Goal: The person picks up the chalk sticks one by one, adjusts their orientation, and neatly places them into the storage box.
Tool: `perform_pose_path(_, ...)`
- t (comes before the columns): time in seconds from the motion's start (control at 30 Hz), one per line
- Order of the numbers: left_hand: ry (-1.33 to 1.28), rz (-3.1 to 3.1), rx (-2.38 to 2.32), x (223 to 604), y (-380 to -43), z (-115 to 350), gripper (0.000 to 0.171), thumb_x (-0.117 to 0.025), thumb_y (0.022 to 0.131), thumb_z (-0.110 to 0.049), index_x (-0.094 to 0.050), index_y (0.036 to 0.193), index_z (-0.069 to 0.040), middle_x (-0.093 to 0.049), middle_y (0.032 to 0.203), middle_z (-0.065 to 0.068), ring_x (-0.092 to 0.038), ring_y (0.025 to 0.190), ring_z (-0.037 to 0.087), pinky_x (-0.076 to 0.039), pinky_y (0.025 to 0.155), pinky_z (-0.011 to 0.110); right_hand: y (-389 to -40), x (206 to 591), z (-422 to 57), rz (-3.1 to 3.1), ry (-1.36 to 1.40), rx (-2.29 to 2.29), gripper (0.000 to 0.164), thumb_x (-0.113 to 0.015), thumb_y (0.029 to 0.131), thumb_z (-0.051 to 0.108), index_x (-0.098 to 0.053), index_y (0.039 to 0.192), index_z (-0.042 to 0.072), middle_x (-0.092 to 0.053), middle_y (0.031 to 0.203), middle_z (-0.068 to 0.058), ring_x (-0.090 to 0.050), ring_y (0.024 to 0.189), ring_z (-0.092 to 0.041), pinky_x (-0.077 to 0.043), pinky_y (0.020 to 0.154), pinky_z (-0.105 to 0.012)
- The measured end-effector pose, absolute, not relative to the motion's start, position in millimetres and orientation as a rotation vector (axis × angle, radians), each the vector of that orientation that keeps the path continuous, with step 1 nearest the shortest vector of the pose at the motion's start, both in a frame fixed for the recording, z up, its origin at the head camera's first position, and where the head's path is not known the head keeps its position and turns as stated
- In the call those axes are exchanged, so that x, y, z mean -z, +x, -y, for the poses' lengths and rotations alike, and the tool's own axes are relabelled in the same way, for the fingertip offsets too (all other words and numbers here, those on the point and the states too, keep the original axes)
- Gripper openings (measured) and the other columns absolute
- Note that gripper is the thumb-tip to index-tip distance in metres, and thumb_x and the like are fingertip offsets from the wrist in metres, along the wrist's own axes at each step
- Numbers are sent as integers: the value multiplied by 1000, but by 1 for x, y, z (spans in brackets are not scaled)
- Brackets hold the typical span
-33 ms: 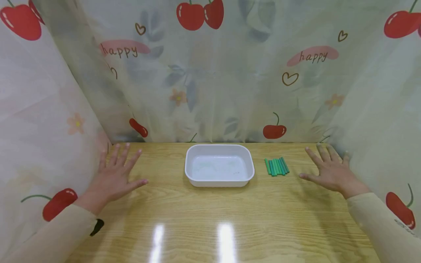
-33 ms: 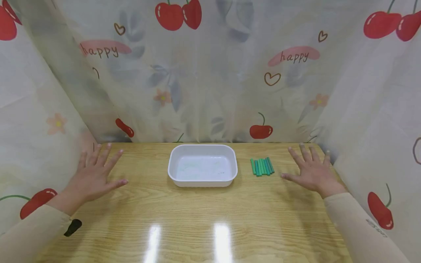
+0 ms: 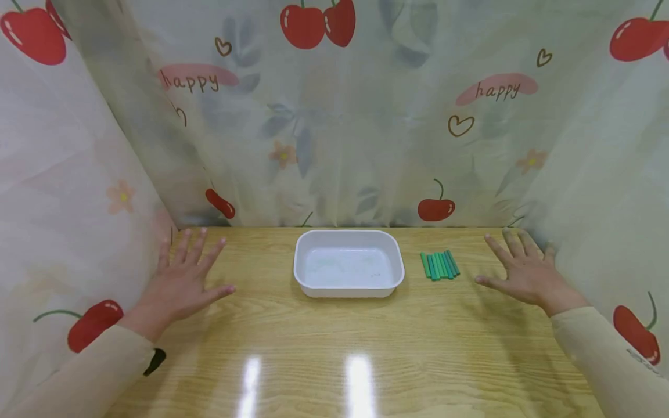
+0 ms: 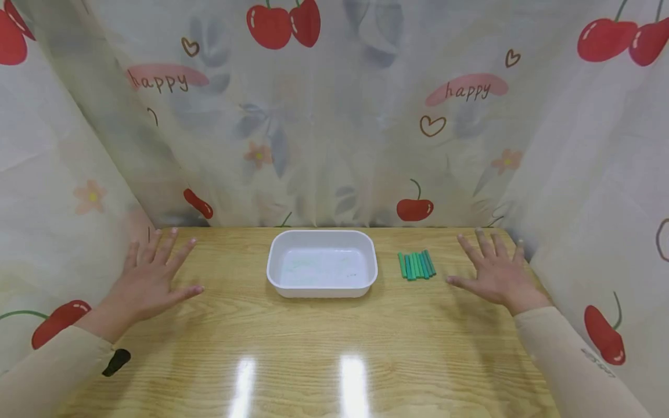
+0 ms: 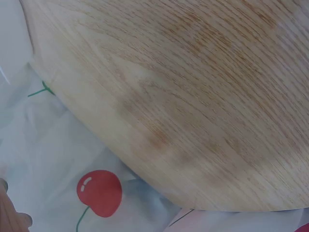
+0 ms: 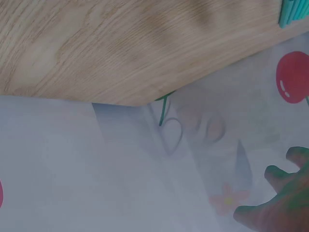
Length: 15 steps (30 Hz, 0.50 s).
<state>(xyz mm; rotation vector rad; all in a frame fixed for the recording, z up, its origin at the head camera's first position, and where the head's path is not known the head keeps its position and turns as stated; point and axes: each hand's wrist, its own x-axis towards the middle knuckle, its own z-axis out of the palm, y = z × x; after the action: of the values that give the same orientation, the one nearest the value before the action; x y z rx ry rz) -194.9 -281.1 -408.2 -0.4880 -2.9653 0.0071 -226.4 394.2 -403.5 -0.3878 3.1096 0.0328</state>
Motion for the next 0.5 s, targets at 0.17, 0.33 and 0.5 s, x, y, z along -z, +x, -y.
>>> perform_pose_path(0.17,-481,2973,-14,410,-195,280,100,-44,90,-78,-11,163,-19,9,166,19,23,149,37,26,110,59,-225,405,-394,-3094,-386,-18,102,-50,90,73,-1,163,20,-9,159,-36,4,145,-56,4,95,-88)
perform_pose_path(0.33,-478,2968,4,411,-195,279,99,-45,89,-78,-15,162,-18,5,166,21,21,149,37,25,111,59,-221,405,-393,-3111,-401,-11,102,-53,90,72,-6,163,19,-12,159,-35,1,145,-57,1,96,-88)
perform_pose_path(0.5,-460,2973,-9,415,-193,283,99,-46,90,-77,-10,163,-20,5,166,21,21,149,38,26,111,59,-223,407,-391,-3126,-420,-52,101,-53,90,72,-10,162,17,-16,158,-35,-8,144,-58,-1,98,-87)
